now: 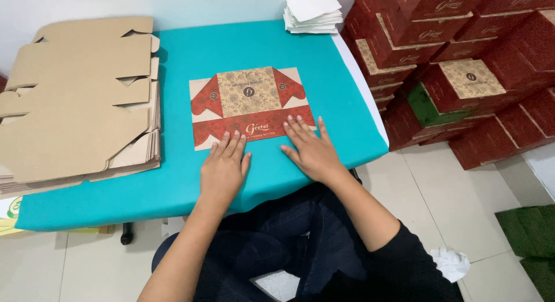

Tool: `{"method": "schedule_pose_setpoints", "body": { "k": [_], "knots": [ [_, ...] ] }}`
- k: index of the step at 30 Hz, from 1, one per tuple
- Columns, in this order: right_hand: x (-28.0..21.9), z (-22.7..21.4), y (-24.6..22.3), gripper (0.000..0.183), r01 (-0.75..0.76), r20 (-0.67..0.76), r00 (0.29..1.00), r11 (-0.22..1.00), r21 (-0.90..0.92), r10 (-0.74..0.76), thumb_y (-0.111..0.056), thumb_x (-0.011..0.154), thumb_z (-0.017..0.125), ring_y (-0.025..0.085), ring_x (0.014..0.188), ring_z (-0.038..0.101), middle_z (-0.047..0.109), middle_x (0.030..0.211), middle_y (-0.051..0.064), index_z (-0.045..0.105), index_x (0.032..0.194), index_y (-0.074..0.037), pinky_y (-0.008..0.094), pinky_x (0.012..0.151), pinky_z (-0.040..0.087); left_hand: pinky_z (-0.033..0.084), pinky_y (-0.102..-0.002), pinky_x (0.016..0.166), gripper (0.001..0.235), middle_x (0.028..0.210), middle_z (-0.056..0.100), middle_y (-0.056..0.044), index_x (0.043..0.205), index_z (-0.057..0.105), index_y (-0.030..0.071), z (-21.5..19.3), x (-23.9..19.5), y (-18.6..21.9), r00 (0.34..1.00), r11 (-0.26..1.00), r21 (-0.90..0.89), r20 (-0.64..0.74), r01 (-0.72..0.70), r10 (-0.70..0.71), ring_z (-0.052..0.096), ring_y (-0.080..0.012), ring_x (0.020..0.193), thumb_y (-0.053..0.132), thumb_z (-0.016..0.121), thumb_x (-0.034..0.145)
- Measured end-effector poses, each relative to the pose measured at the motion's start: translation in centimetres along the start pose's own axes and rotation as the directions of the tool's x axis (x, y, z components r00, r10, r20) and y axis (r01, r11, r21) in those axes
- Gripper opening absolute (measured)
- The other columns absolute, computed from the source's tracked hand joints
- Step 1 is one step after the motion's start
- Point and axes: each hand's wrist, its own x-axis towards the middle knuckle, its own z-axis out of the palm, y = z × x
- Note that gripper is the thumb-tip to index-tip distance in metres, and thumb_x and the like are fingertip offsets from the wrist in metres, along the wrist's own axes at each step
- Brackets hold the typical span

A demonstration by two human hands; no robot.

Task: The person assembles a cardboard box by folding a flat die-cut piece and inserting a decorative insert into the flaps. They then place a white paper inside the box and close the lid.

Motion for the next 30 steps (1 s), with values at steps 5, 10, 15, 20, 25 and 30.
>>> {"method": "schedule_pose_setpoints", "body": {
  "k": [5, 10, 15, 20, 25, 30],
  "knots": [
    [-1.1, -1.0, -0.6, 0.062, -0.052, -0.084, 0.995, 0.995, 0.091, 0.059, -0.05, 0.1, 0.032, 0.023, 0.145, 0.013, 0.021, 0.156, 0.005, 0.029, 0.149, -0.013, 0.052, 0.115, -0.006, 0.031, -0.042, 0.109, 0.048, 0.129, 0.06, -0.008, 0.13, 0.058, 0.012, -3.0, 0.1, 0.0, 0.993, 0.993, -0.11, -0.105, 0.045, -0.057, 0.049, -0.0246, 0.127, 0.041, 0.055, 0.092],
    [-2.1, 0.0, -0.6, 0.071, -0.222, -0.397, 0.867, 0.947, 0.234, 0.301, -0.041, 0.095, 0.052, 0.035, 0.145, 0.001, 0.011, 0.158, 0.016, 0.025, 0.15, -0.005, 0.056, 0.113, -0.007, 0.019, -0.059, 0.11, 0.079, 0.138, 0.043, -0.027, 0.142, 0.036, -0.005, -4.4, 0.0, -0.3, 0.878, 0.857, -0.352, -0.159, 0.377, -0.452, 0.033, -0.0441, 0.133, 0.039, 0.069, 0.085],
    [-1.4, 0.7, -0.1, 0.063, -0.313, -0.326, 0.864, 0.917, 0.247, 0.383, -0.04, 0.089, 0.06, 0.044, 0.143, 0.004, 0.027, 0.152, 0.023, 0.045, 0.137, -0.002, 0.061, 0.112, -0.005, 0.002, -0.059, 0.112, 0.079, 0.136, 0.049, -0.022, 0.147, 0.024, -0.004, -4.5, 0.1, -0.2, 0.852, 0.774, -0.434, -0.027, 0.461, -0.523, 0.035, -0.0367, 0.135, 0.029, 0.066, 0.089],
    [-1.9, 0.8, 0.5, 0.047, -0.195, -0.339, 0.881, 0.907, 0.374, 0.329, -0.03, 0.089, 0.063, 0.034, 0.142, 0.021, 0.044, 0.144, 0.011, 0.051, 0.132, -0.015, 0.059, 0.113, -0.003, 0.007, -0.059, 0.113, 0.07, 0.109, 0.064, -0.007, 0.142, 0.038, 0.004, -3.7, -0.4, -1.5, 0.876, 0.727, -0.583, -0.053, 0.363, -0.48, 0.051, -0.0293, 0.117, 0.027, 0.071, 0.085],
    [-1.9, 0.4, 0.1, 0.043, -0.21, -0.319, 0.885, 0.902, 0.378, 0.34, -0.031, 0.088, 0.064, 0.031, 0.14, 0.029, 0.049, 0.14, 0.009, 0.055, 0.127, -0.015, 0.057, 0.115, -0.001, 0.012, -0.066, 0.109, 0.073, 0.131, 0.043, -0.014, 0.13, 0.052, 0.0, -2.3, 0.1, -1.0, 0.866, 0.867, -0.264, -0.164, 0.422, -0.472, 0.035, -0.0364, 0.129, 0.047, 0.074, 0.079],
    [-1.7, 1.1, 0.5, 0.032, -0.216, -0.273, 0.912, 0.926, 0.31, 0.305, -0.033, 0.092, 0.059, 0.026, 0.141, 0.029, 0.052, 0.137, 0.002, 0.061, 0.121, -0.019, 0.055, 0.116, -0.002, -0.003, -0.063, 0.112, 0.02, 0.119, 0.064, -0.001, 0.098, 0.059, 0.014, -1.4, 1.5, -2.6, 0.883, 0.796, -0.462, -0.055, 0.391, -0.466, 0.043, -0.0228, 0.134, 0.03, 0.068, 0.089]
  ]
}}
